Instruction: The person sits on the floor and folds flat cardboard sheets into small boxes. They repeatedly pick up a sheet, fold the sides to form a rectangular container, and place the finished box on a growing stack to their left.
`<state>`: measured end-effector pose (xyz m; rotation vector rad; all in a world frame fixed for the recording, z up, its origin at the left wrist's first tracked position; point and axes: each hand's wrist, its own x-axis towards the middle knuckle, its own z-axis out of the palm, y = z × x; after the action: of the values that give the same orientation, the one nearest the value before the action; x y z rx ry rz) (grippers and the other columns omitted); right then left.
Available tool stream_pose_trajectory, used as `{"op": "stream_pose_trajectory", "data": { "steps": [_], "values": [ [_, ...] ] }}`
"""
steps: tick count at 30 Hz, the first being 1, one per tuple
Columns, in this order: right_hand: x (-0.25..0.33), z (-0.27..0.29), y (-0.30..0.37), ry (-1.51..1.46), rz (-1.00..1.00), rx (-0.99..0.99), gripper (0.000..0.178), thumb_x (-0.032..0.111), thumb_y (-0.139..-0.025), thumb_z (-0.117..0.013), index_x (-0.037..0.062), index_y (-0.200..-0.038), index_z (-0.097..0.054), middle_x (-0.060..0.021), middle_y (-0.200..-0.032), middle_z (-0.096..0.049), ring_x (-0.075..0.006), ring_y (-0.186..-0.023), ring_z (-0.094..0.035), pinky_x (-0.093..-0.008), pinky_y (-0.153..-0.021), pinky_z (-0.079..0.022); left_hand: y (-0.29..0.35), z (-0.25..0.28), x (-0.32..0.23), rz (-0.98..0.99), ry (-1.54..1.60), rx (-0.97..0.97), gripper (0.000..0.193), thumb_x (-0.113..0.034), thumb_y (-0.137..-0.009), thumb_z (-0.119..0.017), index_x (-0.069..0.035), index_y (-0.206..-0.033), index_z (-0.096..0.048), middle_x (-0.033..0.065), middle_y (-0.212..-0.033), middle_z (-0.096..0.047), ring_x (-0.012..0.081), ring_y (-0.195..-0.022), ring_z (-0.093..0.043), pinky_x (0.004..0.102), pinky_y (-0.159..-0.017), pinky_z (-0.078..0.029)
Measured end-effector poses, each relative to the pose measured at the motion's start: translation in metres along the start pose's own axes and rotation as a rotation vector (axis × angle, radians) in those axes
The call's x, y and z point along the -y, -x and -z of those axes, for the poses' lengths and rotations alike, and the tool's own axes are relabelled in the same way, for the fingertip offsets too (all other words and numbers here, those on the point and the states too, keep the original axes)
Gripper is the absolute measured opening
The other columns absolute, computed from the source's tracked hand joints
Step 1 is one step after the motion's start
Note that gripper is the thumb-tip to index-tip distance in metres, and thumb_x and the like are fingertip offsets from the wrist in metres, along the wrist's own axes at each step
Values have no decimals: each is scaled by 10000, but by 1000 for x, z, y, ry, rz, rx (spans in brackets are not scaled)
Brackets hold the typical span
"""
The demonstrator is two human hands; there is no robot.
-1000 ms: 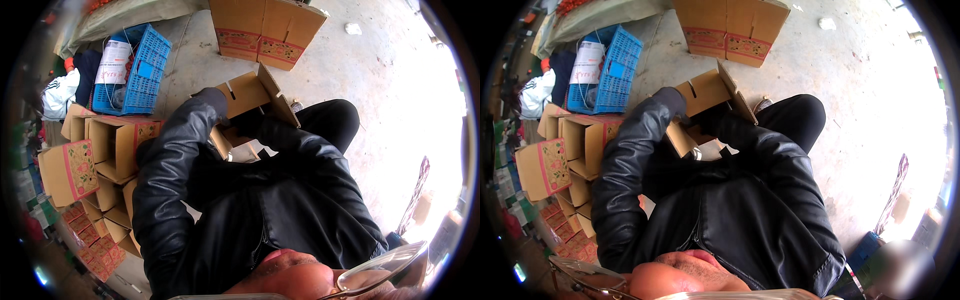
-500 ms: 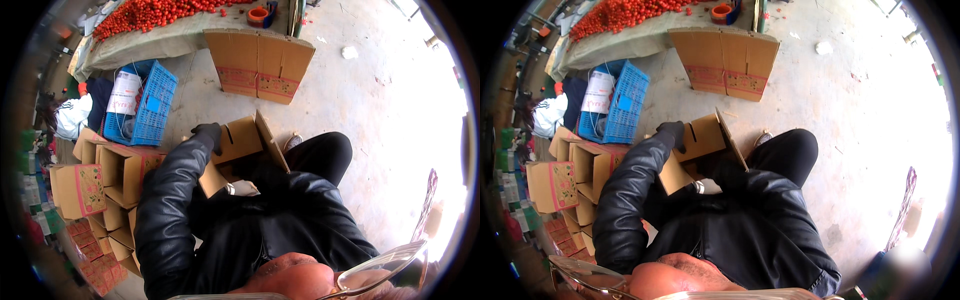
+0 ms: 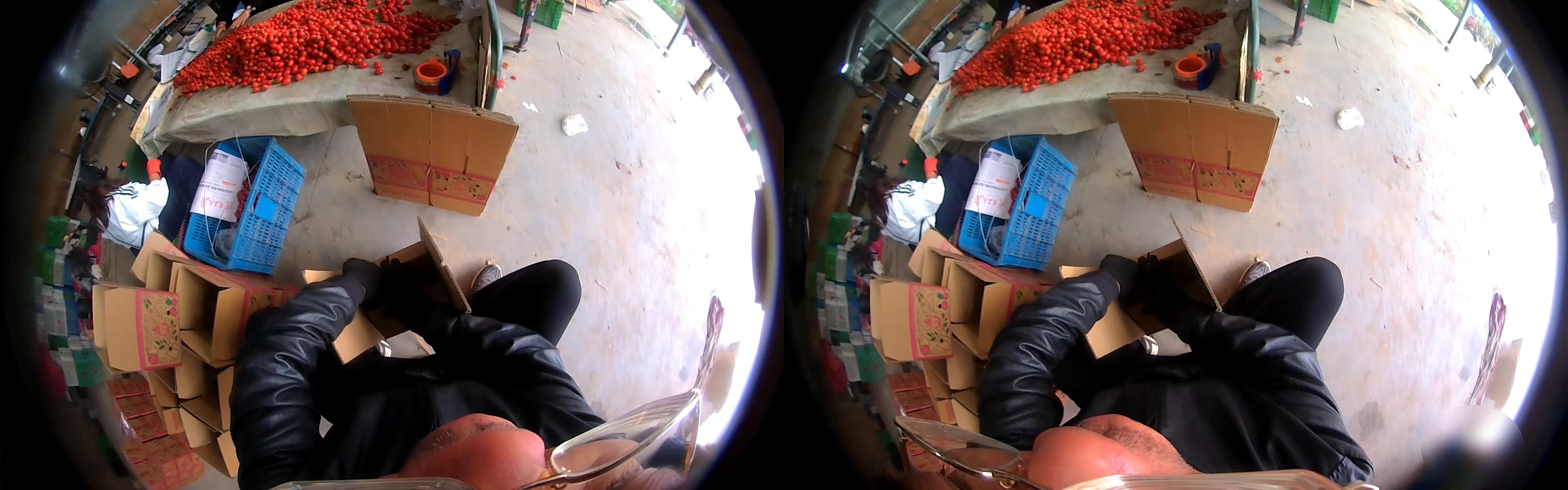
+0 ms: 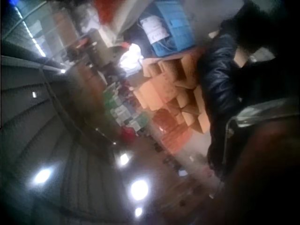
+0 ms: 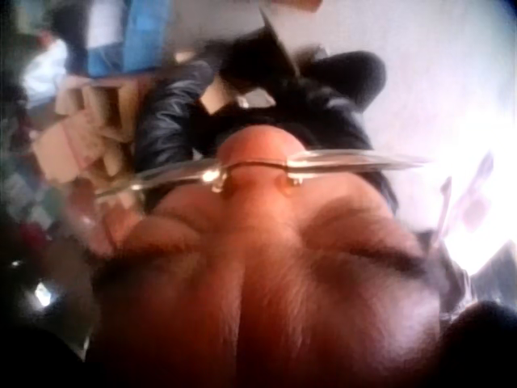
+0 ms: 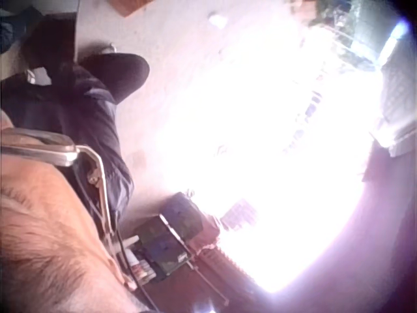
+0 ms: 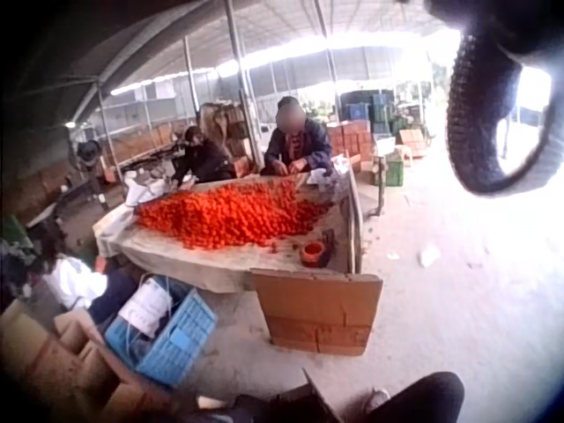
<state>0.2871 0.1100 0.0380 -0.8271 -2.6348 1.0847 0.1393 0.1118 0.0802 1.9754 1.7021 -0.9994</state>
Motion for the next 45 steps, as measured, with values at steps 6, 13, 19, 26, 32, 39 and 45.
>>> {"op": "stream_pose_trajectory", "data": {
  "steps": [6, 13, 19, 26, 32, 39, 45],
  "values": [
    [9, -2, -2, 391, 120, -112, 616, 371, -615, -795, 36, -1096, -604, -200, -1010, -621, -366, -1026, -557, -523, -902, -374, -10, -13, 13, -35, 88, 60, 338, -311, -915, -443, -149, -1080, -689, 86, -1169, -659, 261, -1071, -637, 444, -859, -504],
    [-25, -52, -3, 462, 105, -30, 502, 461, -696, -718, 79, -1010, -632, -155, -1012, -634, -328, -981, -579, -499, -855, -386, 24, 29, 20, -118, 305, -94, 342, -302, -860, -553, -114, -1129, -649, 138, -1128, -652, 323, -1062, -616, 422, -899, -488],
    [-74, -84, 0, 379, 110, -172, 511, 412, -765, -678, 35, -1098, -585, -182, -1022, -614, -356, -978, -574, -523, -888, -406, 79, 48, 50, -49, 900, -1314, 345, -168, -853, -643, -16, -1159, -593, 183, -1144, -620, 341, -1079, -589, 382, -930, -467],
    [30, 3, -13, -326, -145, -207, 629, 432, -828, -675, -7, -1252, -526, -200, -1189, -583, -351, -1082, -574, -410, -913, -463, 84, -112, 38, 546, 1838, -822, 470, -270, -921, -551, 5, -1297, -480, 198, -1307, -521, 335, -1204, -502, 382, -1012, -403],
    [96, 44, -10, -398, -243, 120, 589, 344, -863, -654, -9, -1307, -495, -186, -1261, -578, -263, -1120, -593, -332, -939, -462, 38, -166, -6, 75, 2105, -546, 532, -359, -974, -461, -3, -1364, -399, 168, -1309, -508, 300, -1211, -474, 395, -1026, -381],
    [-2, -16, -19, -729, -208, -6, 366, 302, -920, -546, 22, -1149, -601, -186, -1009, -665, -279, -943, -641, -372, -838, -489, 46, -100, -17, 108, 2394, -395, 581, -371, -909, -623, -24, -1334, -430, 129, -1203, -567, 214, -1090, -542, 355, -924, -442],
    [4, -22, 0, -793, -413, -133, 266, 246, -917, -544, 46, -1063, -642, -218, -1091, -609, -332, -985, -589, -406, -846, -475, 4, -155, -6, -152, 2240, -599, 557, -155, -804, -740, -24, -1280, -481, 99, -1139, -594, 190, -1028, -564, 343, -838, -485]
  ]
}}
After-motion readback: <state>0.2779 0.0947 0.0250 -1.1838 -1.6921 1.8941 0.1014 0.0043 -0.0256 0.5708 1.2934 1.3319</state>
